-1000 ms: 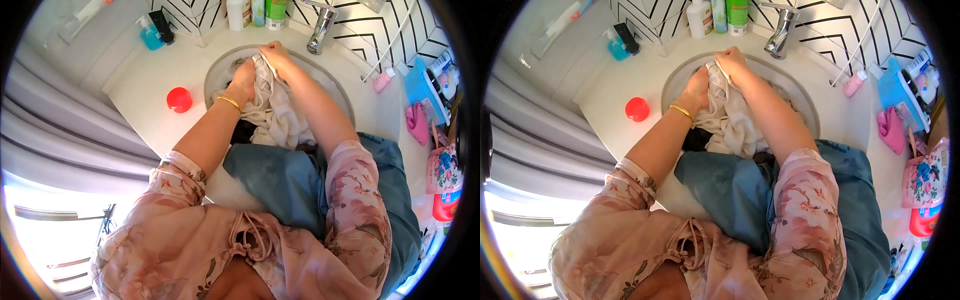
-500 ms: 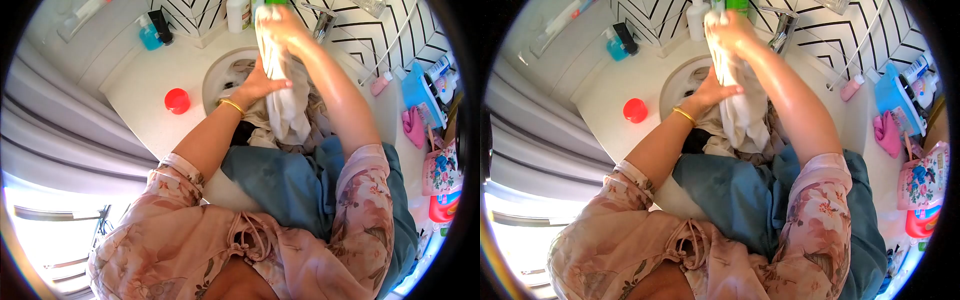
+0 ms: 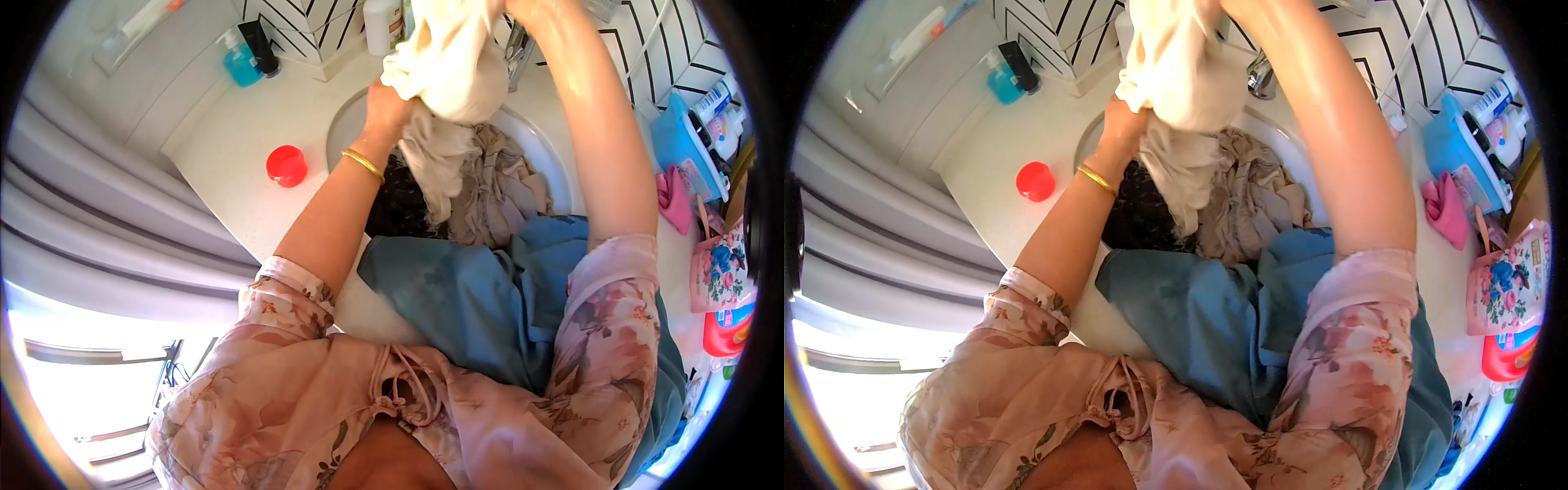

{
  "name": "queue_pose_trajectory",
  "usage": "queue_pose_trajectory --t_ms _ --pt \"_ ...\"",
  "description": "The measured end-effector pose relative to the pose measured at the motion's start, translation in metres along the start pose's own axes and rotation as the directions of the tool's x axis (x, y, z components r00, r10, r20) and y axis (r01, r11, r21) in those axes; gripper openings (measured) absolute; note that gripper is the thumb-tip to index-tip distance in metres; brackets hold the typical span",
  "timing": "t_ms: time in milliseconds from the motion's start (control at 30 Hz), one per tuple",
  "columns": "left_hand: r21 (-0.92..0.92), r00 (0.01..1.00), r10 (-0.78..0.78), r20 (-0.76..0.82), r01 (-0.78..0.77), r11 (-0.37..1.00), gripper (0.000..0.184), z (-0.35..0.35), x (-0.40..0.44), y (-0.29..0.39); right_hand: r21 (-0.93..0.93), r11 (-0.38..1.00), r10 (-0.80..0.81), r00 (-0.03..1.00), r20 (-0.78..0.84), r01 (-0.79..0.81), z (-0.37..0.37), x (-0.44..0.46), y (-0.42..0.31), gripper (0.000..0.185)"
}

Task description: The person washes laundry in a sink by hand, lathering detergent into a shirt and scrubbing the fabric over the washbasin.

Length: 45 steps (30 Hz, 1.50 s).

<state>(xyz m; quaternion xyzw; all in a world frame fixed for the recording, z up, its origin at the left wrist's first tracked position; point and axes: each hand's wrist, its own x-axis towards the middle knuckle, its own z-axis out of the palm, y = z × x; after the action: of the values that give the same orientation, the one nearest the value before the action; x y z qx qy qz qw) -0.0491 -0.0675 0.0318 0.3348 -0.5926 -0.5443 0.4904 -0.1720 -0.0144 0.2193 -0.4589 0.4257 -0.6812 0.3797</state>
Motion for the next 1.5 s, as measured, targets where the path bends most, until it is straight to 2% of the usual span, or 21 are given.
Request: queue_pose_trajectory --t_ms 100,200,233,267,433,500,567,633,700,733,767,800,933,1033,1067,1167,1267,1300,1333,1433,1500 --pt "0.775 0.998 -0.041 -0.057 0.070 0.628 0.038 -0.022 0.009 -0.022 -0.377 0.910 0.280 0.926 0.254 -0.172 -0.054 0.015 0.088 0.040" --pt "0.981 0.982 -0.164 -0.097 0.122 0.153 0.043 -0.031 0.007 -0.045 -0.749 0.647 0.509 0.811 0.288 -0.139 -0.060 -0.021 0.163 0.035" --pt "0.991 0.970 -0.226 -0.094 0.113 0.072 0.045 -0.031 0.002 -0.038 -0.887 0.414 0.466 0.790 0.399 0.204 -0.069 -0.028 0.196 0.040" --pt "0.996 0.988 -0.148 -0.049 0.059 0.062 0.045 -0.032 0.000 -0.037 -0.945 0.101 0.647 0.701 0.299 0.310 -0.068 -0.045 0.217 0.041" --pt "0.925 0.911 0.336 0.239 -0.319 0.208 0.038 -0.010 -0.016 -0.023 -0.753 -0.220 0.601 0.694 0.396 0.620 -0.056 -0.102 0.249 0.035" --pt "0.698 0.990 -0.016 0.140 -0.087 0.711 0.036 -0.001 -0.007 -0.029 -0.777 -0.216 0.580 0.718 0.386 0.592 -0.067 -0.091 0.285 0.030" --pt "0.304 0.899 -0.405 0.167 0.344 0.889 0.041 -0.002 -0.003 -0.047 -0.794 -0.191 0.524 0.744 0.415 0.577 -0.082 -0.076 0.320 0.024" --pt "-0.002 0.668 -0.685 0.291 0.716 0.698 0.057 -0.003 -0.008 -0.069 -0.741 0.157 0.559 0.560 0.612 0.653 -0.099 -0.041 0.312 0.022" --pt "-0.050 0.446 -0.827 0.343 0.888 0.457 0.076 0.004 -0.029 -0.055 -0.960 0.109 0.642 0.719 0.266 0.257 -0.064 -0.025 0.255 0.024" --pt "-0.022 0.336 -0.879 0.340 0.937 0.349 0.087 0.007 -0.040 -0.046 -0.906 0.255 0.580 0.695 0.424 0.339 -0.072 0.000 0.249 0.021" --pt "-0.109 0.345 -0.855 0.388 0.938 0.329 0.092 0.009 -0.041 -0.041 -0.829 0.533 0.639 0.722 0.264 -0.169 -0.064 -0.006 0.196 0.017" --pt "-0.195 0.357 -0.825 0.438 0.934 0.300 0.098 0.013 -0.042 -0.037 -0.709 0.614 0.612 0.777 0.150 -0.347 -0.048 -0.013 0.146 0.020" --pt "-0.611 0.603 -0.604 0.522 0.758 0.228 0.111 0.017 -0.034 -0.035 -0.043 0.883 0.464 0.855 0.233 -0.468 -0.049 -0.005 0.098 0.026" --pt "-0.834 0.831 -0.339 0.441 0.519 0.188 0.076 0.012 -0.014 -0.032 0.263 0.835 0.465 0.876 0.130 -0.483 -0.048 -0.010 0.120 0.028" --pt "-0.887 0.904 -0.195 0.380 0.416 0.200 0.067 0.008 -0.008 -0.036 0.159 0.839 0.533 0.845 -0.049 -0.520 -0.045 -0.009 0.134 0.030" --pt "-0.878 0.867 -0.400 0.297 0.413 0.243 0.033 -0.003 0.009 -0.056 0.001 0.780 0.624 0.776 -0.096 -0.626 -0.030 -0.027 0.165 0.031" --pt "-0.804 0.921 -0.318 0.224 0.359 0.474 0.030 -0.006 -0.006 -0.078 -0.512 0.859 0.144 0.975 0.172 -0.036 -0.002 -0.072 0.190 0.033" --pt "-0.717 0.925 -0.314 0.216 0.368 0.592 0.029 -0.007 -0.013 -0.087 -0.737 0.487 -0.235 0.883 0.405 0.468 0.009 -0.086 0.193 0.031" --pt "-0.613 0.928 -0.309 0.208 0.370 0.698 0.029 -0.009 -0.021 -0.095 -0.748 0.295 -0.298 0.801 0.519 0.595 0.021 -0.098 0.189 0.027" --pt "-0.088 0.880 -0.454 0.137 0.467 0.880 0.031 0.012 0.011 -0.121 -0.948 0.317 0.071 0.997 0.019 -0.004 0.008 -0.054 0.193 0.040" --pt "-0.670 0.739 -0.670 0.065 0.530 0.520 0.024 0.008 -0.008 -0.051 -0.947 0.309 0.062 0.995 -0.074 -0.089 -0.026 -0.012 0.205 0.050"
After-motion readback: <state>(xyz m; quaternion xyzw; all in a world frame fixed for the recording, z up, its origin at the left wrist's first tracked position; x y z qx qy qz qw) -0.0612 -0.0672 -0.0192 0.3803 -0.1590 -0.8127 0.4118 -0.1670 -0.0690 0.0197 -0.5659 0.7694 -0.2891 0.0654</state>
